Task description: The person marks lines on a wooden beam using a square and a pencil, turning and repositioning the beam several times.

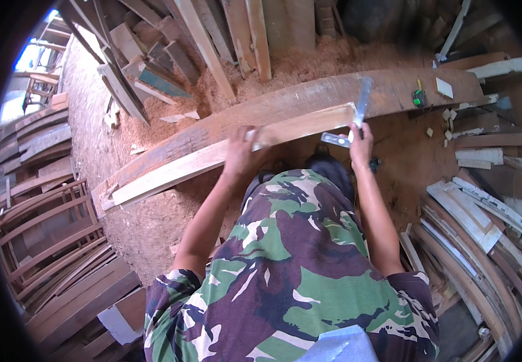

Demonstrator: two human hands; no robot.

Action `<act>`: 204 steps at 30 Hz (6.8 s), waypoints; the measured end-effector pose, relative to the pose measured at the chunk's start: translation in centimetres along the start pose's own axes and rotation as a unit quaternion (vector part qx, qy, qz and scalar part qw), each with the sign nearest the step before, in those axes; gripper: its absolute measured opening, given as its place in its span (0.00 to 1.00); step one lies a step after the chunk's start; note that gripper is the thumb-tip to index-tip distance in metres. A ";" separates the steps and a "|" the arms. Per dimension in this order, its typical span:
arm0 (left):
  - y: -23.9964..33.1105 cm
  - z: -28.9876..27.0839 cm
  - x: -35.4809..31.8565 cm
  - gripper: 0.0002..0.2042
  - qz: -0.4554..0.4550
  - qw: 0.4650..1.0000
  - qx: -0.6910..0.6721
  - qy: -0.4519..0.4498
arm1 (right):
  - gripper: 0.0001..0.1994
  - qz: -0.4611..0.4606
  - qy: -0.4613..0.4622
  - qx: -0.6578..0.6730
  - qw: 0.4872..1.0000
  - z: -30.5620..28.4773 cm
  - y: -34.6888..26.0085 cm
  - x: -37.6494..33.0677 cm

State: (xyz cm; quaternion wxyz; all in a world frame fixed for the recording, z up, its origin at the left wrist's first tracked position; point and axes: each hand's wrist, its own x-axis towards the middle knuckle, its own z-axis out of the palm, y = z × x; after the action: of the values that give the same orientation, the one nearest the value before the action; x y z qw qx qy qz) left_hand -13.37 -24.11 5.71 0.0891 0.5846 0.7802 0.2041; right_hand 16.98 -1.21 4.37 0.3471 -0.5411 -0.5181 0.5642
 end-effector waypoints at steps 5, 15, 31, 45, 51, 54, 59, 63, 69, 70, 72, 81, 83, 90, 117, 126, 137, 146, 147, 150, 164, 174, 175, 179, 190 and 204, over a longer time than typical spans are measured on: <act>9.3 2.4 2.7 0.36 0.222 0.962 -0.081 -0.136 | 0.10 -0.011 -0.099 -0.084 0.992 3.9 -0.4 -5.7; 6.8 6.7 4.4 0.28 0.261 0.960 -0.002 -0.100 | 0.11 0.132 0.029 0.168 0.977 7.4 5.0 -9.3; 5.9 7.2 9.0 0.37 0.258 0.951 0.060 -0.158 | 0.11 0.162 0.066 0.258 0.950 4.5 4.9 -7.1; 6.3 8.1 9.1 0.36 0.264 0.953 0.073 -0.132 | 0.19 0.097 0.106 0.086 0.986 -2.7 5.3 -9.2; 6.2 8.1 9.1 0.37 0.265 0.950 0.083 -0.141 | 0.21 0.054 0.102 0.041 0.992 -1.8 2.3 -8.3; 6.5 7.8 9.1 0.36 0.262 0.949 0.100 -0.142 | 0.20 0.014 0.111 -0.020 0.994 -1.7 2.4 -7.9; 6.4 7.9 9.1 0.36 0.260 0.952 0.075 -0.146 | 0.14 -0.095 0.085 -0.075 0.989 -1.1 2.2 -7.0; 6.3 8.1 9.2 0.37 0.261 0.951 0.071 -0.147 | 0.09 -0.163 0.036 -0.052 0.984 0.5 0.5 -5.1; 6.1 8.3 9.1 0.36 0.264 0.950 0.082 -0.148 | 0.07 -0.163 -0.027 -0.139 0.976 1.4 0.0 -2.4; 6.1 8.3 9.1 0.36 0.263 0.949 0.083 -0.150 | 0.07 -0.157 -0.033 -0.150 0.976 1.4 -0.1 -2.3; 6.1 8.3 9.1 0.36 0.262 0.949 0.086 -0.154 | 0.07 -0.153 -0.041 -0.161 0.974 1.4 -0.1 -2.2; 6.1 8.3 9.0 0.35 0.269 0.950 0.098 -0.127 | 0.08 -0.194 -0.054 -0.208 0.957 1.3 -0.6 -1.3; 6.0 8.4 8.9 0.35 0.263 0.950 0.103 -0.130 | 0.09 -0.205 -0.060 -0.234 0.948 1.2 -1.1 -0.9; 6.2 8.4 9.1 0.35 0.277 0.944 0.125 -0.127 | 0.13 -0.268 -0.090 -0.387 0.878 0.1 -2.8 -0.2; 6.9 8.6 9.2 0.33 0.242 0.948 0.151 -0.141 | 0.13 -0.155 0.006 -0.218 0.964 -1.0 -0.9 -2.4; 7.1 8.7 8.9 0.34 0.238 0.948 0.168 -0.130 | 0.11 -0.221 -0.016 -0.255 0.941 -0.1 -0.2 -1.1; 7.2 8.7 8.8 0.34 0.231 0.944 0.190 -0.142 | 0.10 -0.272 -0.054 -0.372 0.886 -1.0 -2.0 -1.4; 7.2 8.7 9.1 0.34 0.219 0.954 0.132 -0.159 | 0.06 -0.220 -0.021 -0.378 0.899 -4.8 -3.3 -3.4; 7.5 8.7 9.4 0.34 0.222 0.954 0.118 -0.161 | 0.06 -0.214 -0.014 -0.362 0.907 -4.8 -3.1 -3.6; 8.8 8.8 10.1 0.34 0.240 0.949 0.145 -0.147 | 0.05 -0.216 0.014 -0.340 0.915 -5.1 -2.5 -3.8; 9.9 11.0 11.3 0.34 0.255 0.948 0.151 -0.118 | 0.06 -0.201 0.060 -0.272 0.939 -5.4 -2.4 -4.1; 9.8 11.2 11.4 0.34 0.244 0.953 0.133 -0.118 | 0.05 -0.214 0.054 -0.248 0.943 -4.7 -2.0 -3.0; 9.8 11.2 11.4 0.34 0.246 0.953 0.132 -0.119 | 0.05 -0.214 0.054 -0.248 0.943 -4.6 -1.9 -2.9; 10.0 11.1 11.5 0.34 0.248 0.950 0.144 -0.125 | 0.05 -0.183 0.046 -0.219 0.957 -4.2 -1.6 -2.6; 10.3 10.8 11.5 0.33 0.241 0.950 0.142 -0.139 | 0.07 -0.266 0.021 -0.228 0.936 -3.1 -0.3 0.4; 10.8 10.7 11.6 0.32 0.240 0.952 0.134 -0.138 | 0.06 -0.202 0.012 -0.362 0.910 -5.9 -3.5 -2.1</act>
State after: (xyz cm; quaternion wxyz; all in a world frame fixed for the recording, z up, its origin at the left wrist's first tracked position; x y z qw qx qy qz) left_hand -3.36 -8.33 1.79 0.0646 0.7832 0.6176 0.0304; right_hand 22.51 -1.20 8.99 0.2401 -0.5200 -0.7807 0.2498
